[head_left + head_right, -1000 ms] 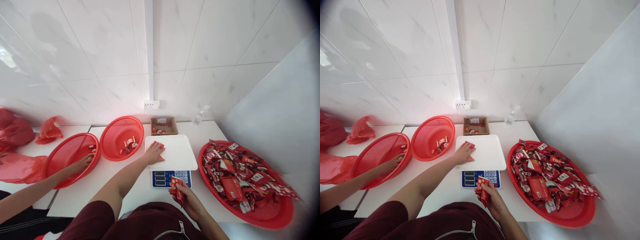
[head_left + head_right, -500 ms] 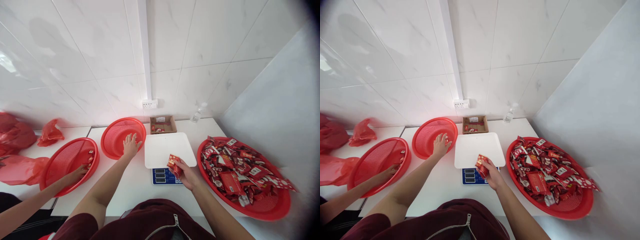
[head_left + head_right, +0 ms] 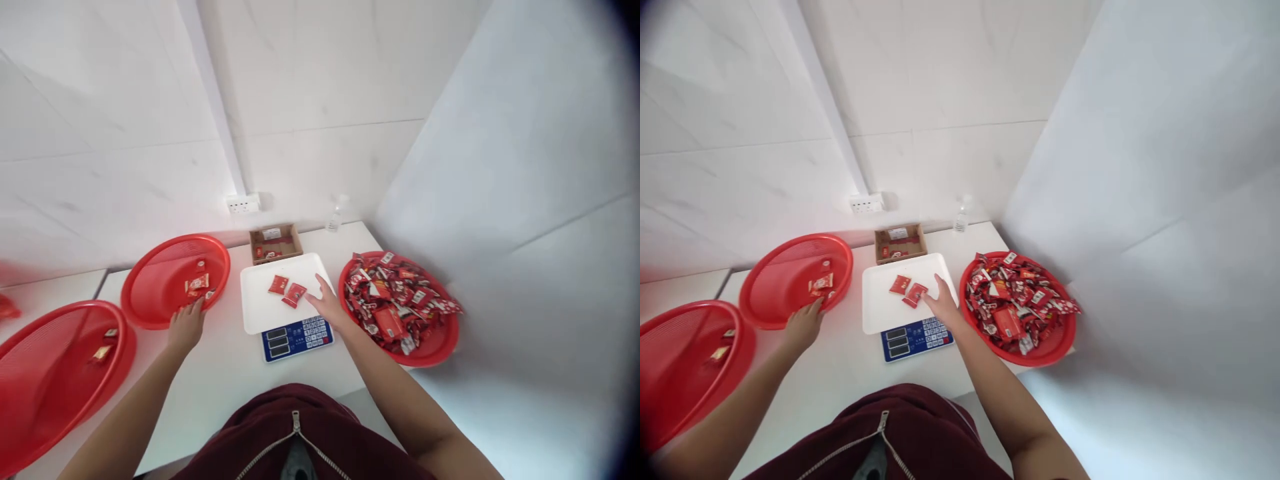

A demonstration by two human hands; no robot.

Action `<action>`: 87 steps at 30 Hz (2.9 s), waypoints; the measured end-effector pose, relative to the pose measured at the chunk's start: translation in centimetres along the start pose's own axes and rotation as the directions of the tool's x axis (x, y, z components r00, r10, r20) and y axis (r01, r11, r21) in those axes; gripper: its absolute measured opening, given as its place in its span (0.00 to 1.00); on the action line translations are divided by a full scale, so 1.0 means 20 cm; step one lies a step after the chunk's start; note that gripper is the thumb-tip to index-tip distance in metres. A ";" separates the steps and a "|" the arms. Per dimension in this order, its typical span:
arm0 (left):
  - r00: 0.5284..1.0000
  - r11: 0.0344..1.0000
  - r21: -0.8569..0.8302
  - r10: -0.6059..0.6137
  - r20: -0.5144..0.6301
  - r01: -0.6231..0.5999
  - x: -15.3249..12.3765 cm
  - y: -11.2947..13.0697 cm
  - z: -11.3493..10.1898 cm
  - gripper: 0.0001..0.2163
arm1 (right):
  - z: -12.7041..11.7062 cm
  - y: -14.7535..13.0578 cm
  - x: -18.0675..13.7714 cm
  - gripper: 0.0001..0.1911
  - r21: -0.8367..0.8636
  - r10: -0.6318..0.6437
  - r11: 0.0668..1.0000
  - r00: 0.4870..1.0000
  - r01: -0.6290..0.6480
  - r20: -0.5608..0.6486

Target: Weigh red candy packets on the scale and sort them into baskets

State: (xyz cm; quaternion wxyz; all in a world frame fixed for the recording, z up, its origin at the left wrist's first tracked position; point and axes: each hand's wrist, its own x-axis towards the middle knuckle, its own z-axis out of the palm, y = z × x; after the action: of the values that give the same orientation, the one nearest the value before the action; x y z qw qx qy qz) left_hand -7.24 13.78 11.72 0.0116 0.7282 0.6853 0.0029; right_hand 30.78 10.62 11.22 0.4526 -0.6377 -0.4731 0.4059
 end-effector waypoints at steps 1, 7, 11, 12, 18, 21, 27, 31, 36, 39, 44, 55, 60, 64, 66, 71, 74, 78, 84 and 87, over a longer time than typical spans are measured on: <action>0.998 1.000 -0.024 0.015 -0.068 -0.016 0.00 0.01 0.02 0.23 | -0.08 0.02 -0.01 0.34 -0.139 -0.106 0.986 0.992 0.095 -0.073; 0.950 0.949 -0.246 0.126 -0.285 -0.199 -0.12 0.26 0.09 0.25 | -0.73 0.25 -0.17 0.27 -0.582 -0.239 0.806 0.845 -0.102 -0.479; 0.946 0.894 -0.351 0.194 -0.260 -0.280 -0.22 0.47 0.12 0.24 | -0.93 0.44 -0.25 0.31 -0.330 0.089 0.818 0.671 -0.471 -0.736; 0.946 0.883 -0.365 0.214 -0.245 -0.294 -0.24 0.51 0.12 0.23 | -0.93 0.47 -0.25 0.33 -0.242 0.168 0.821 0.624 -0.517 -0.763; 0.939 0.850 -0.402 0.293 -0.177 -0.341 -0.32 0.66 0.10 0.22 | -0.82 0.49 -0.21 0.38 -0.136 0.329 0.787 0.596 -0.602 -0.732; 0.937 0.841 -0.413 0.307 -0.170 -0.350 -0.34 0.70 0.09 0.22 | -0.81 0.46 -0.22 0.32 -0.239 0.290 0.757 0.641 -0.608 -0.710; 0.933 0.841 -0.406 0.316 -0.170 -0.358 -0.38 0.69 0.08 0.20 | -0.84 0.42 -0.29 0.22 -0.384 0.147 0.789 0.754 -0.480 -0.640; 0.936 0.855 -0.384 0.304 -0.177 -0.350 -0.39 0.68 0.07 0.20 | -0.85 0.42 -0.31 0.25 -0.382 0.027 0.838 0.728 -0.389 -0.685; 0.944 0.858 -0.393 0.293 -0.154 -0.330 -0.40 0.67 0.05 0.20 | -0.91 0.39 -0.34 0.24 -0.334 0.027 0.881 0.741 -0.335 -0.671; 0.943 0.855 -0.400 0.294 -0.154 -0.332 -0.39 0.66 0.06 0.20 | -0.97 0.35 -0.31 0.23 -0.340 0.009 0.881 0.732 -0.327 -0.681; 0.939 0.844 -0.411 0.307 -0.158 -0.345 -0.37 0.68 0.06 0.20 | -1.04 0.28 -0.16 0.26 -0.497 -0.117 0.835 0.806 -0.236 -0.581; 0.950 0.846 -0.436 0.297 -0.092 -0.307 -0.36 0.68 0.05 0.20 | -0.97 0.32 -0.02 0.26 -0.714 0.074 0.614 0.925 -0.336 -0.372; 0.952 0.845 -0.441 0.294 -0.090 -0.303 -0.37 0.67 0.06 0.19 | -1.08 0.37 -0.08 0.18 -0.588 -0.030 0.772 0.910 -0.241 -0.413; 0.955 0.840 -0.459 0.288 -0.074 -0.290 -0.38 0.69 0.03 0.18 | -1.14 0.35 -0.10 0.17 -0.355 -0.060 0.915 0.805 -0.192 -0.591; 0.959 0.828 -0.492 0.277 -0.057 -0.269 -0.39 0.72 0.00 0.18 | -1.15 0.30 -0.10 0.18 -0.191 -0.048 0.975 0.733 -0.114 -0.679; 0.966 0.729 -0.660 0.258 0.022 -0.180 -0.41 0.84 -0.11 0.19 | -1.04 0.04 -0.13 0.21 0.457 0.284 0.889 0.788 -0.003 -0.547; 0.940 0.510 -0.859 0.268 0.211 0.047 -0.44 0.96 -0.20 0.20 | -0.81 -0.10 -0.18 0.18 0.667 0.374 0.740 0.879 -0.089 -0.297; 0.726 0.000 -0.820 0.464 0.507 0.573 -0.46 1.11 -0.26 0.23 | -0.33 -0.19 -0.30 0.19 0.671 0.246 0.718 0.969 -0.187 0.007; 0.558 -0.332 -0.448 0.493 0.668 0.830 -0.41 1.13 -0.16 0.27 | 0.16 -0.12 -0.41 0.15 0.284 -0.067 0.957 0.997 0.050 0.050; 0.622 -0.482 -0.439 0.332 0.709 0.758 -0.36 1.07 -0.11 0.13 | 0.22 -0.09 -0.36 0.15 0.243 -0.081 0.969 0.989 0.050 0.122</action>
State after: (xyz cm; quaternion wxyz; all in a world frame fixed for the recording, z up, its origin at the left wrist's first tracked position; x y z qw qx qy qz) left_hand 13.59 5.32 14.39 0.8279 0.0802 0.4587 0.3127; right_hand 24.55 4.69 12.38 0.5073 -0.5344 -0.4702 0.4858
